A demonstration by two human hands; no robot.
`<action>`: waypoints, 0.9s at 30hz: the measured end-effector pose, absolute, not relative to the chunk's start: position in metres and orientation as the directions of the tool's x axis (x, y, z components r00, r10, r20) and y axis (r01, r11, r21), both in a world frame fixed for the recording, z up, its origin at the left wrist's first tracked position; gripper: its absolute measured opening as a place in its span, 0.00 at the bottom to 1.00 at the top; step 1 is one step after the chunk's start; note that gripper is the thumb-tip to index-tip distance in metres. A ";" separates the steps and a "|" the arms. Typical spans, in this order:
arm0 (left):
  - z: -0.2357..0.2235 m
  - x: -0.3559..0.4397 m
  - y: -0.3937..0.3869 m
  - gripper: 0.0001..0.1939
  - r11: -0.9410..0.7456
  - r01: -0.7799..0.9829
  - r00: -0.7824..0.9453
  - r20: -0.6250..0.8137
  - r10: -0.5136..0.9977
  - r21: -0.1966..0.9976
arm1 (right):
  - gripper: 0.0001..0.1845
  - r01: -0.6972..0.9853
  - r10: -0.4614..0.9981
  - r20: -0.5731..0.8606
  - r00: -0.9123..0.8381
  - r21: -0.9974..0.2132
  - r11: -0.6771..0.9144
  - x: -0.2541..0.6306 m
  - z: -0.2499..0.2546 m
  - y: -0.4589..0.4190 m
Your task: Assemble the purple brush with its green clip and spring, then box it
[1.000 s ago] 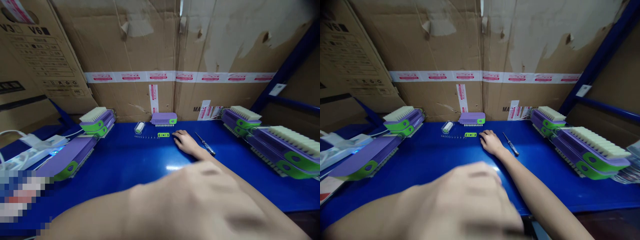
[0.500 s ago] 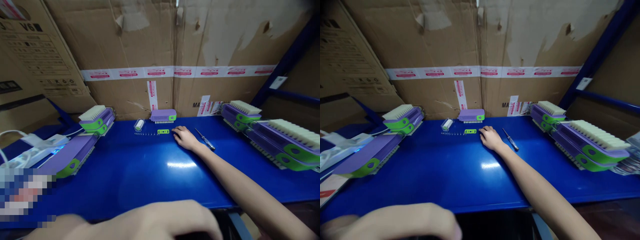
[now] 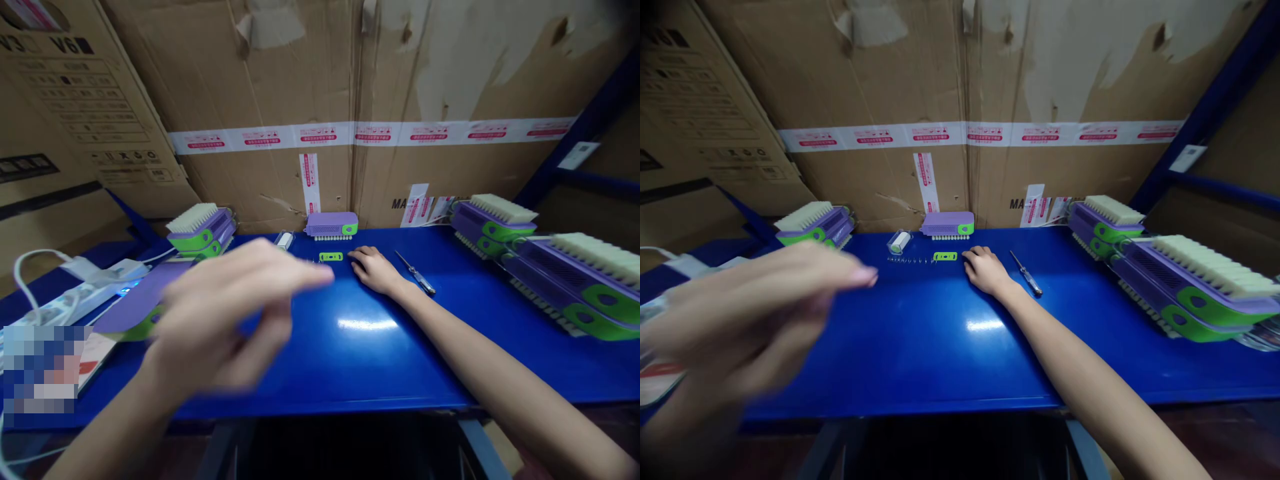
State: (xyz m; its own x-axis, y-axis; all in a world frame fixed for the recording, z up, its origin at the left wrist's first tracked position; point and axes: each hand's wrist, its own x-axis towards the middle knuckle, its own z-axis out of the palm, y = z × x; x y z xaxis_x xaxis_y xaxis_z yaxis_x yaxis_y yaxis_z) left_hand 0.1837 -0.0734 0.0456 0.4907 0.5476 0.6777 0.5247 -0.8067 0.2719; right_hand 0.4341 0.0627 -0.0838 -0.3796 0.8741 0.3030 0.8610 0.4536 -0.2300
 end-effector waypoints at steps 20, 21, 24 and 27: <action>-0.018 0.210 0.072 0.10 -0.626 0.758 0.646 0.341 0.683 -0.182 | 0.18 0.811 0.851 0.422 -0.312 -0.348 0.470 0.430 -0.080 0.062; -0.015 0.210 0.072 0.09 -0.600 0.792 0.585 0.418 0.695 -0.112 | 0.17 0.785 0.839 0.476 -0.264 -0.399 0.474 0.427 -0.077 0.060; -0.009 0.214 0.073 0.09 -0.519 0.833 0.304 0.626 0.718 0.192 | 0.15 0.624 0.833 0.550 -0.064 -0.630 0.463 0.415 -0.069 0.050; -0.010 0.226 0.069 0.16 -0.487 0.727 0.041 0.677 0.735 0.485 | 0.27 0.350 0.900 0.433 0.049 -0.851 0.390 0.402 -0.064 0.042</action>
State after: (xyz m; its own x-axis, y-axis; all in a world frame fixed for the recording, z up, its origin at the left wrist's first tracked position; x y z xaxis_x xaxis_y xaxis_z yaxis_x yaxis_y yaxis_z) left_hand 0.2257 0.0694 -0.0102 0.0406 0.7345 0.6774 0.7265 -0.4871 0.4846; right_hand 0.4016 0.0422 -0.0638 0.0492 0.9001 0.4329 0.3504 0.3903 -0.8514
